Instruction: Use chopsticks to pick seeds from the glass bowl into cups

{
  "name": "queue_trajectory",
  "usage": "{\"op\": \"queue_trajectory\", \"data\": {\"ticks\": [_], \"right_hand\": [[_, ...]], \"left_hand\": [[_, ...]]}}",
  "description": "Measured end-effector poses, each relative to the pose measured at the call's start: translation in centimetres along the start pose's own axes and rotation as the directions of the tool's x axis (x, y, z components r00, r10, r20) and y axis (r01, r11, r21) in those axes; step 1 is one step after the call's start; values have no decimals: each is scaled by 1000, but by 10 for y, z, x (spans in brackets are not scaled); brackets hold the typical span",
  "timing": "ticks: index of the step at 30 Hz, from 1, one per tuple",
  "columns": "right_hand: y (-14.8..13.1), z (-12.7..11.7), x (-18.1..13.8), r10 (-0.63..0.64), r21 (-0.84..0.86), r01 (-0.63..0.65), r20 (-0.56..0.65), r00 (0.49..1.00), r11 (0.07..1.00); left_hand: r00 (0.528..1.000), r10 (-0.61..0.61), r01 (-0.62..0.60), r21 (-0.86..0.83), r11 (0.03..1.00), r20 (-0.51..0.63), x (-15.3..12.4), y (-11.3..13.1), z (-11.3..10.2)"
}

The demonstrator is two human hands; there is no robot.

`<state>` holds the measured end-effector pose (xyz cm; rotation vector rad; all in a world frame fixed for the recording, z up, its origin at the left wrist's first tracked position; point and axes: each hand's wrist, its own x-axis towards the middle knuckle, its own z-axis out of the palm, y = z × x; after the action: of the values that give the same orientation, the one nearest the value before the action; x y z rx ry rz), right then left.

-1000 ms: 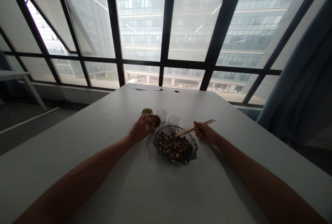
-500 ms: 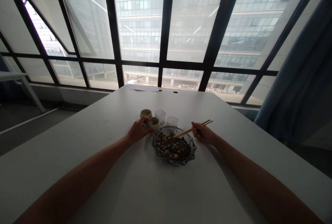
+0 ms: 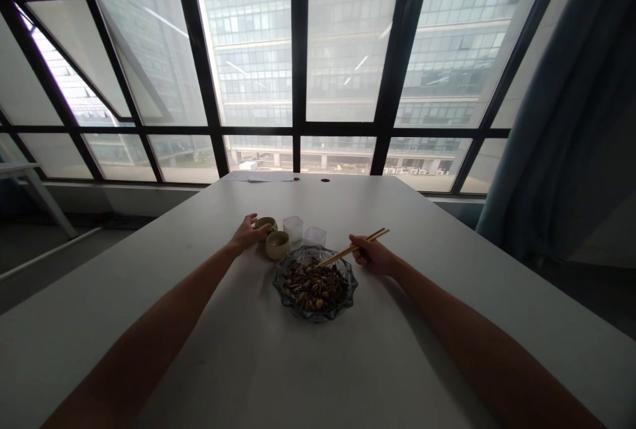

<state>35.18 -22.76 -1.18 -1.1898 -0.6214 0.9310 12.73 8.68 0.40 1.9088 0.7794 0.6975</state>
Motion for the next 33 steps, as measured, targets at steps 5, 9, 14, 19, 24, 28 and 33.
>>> {"op": "queue_trajectory", "data": {"ticks": [5, 9, 14, 19, 24, 28, 33], "right_hand": [[1, -1, 1, -1, 2, 1, 9, 1000, 1000], [1, -1, 1, -7, -10, 7, 27, 1000, 1000], [1, 0, 1, -18, -4, 18, 31, 999, 1000], [1, 0, 1, -15, -11, 15, 26, 1000, 1000], [1, 1, 0, -22, -7, 22, 20, 1000, 1000], [0, 3, 0, -20, -3, 20, 18, 1000, 1000], [0, 2, 0, -28, -18, 28, 34, 999, 999]], "left_hand": [[990, 80, -88, 68, 994, 112, 18, -1, -4], [960, 258, -272, 154, 950, 106, 15, -3, -7], [901, 418, -433, 183, 883, 115, 10, -7, -5], [893, 436, -450, 222, 865, 110, 8, -7, -2], [945, 328, -320, 258, 912, 12, 10, -5, -2], [985, 168, -170, 173, 970, 31, 18, -8, -5], [981, 153, -176, 225, 958, 115, 29, 5, -7]]}}
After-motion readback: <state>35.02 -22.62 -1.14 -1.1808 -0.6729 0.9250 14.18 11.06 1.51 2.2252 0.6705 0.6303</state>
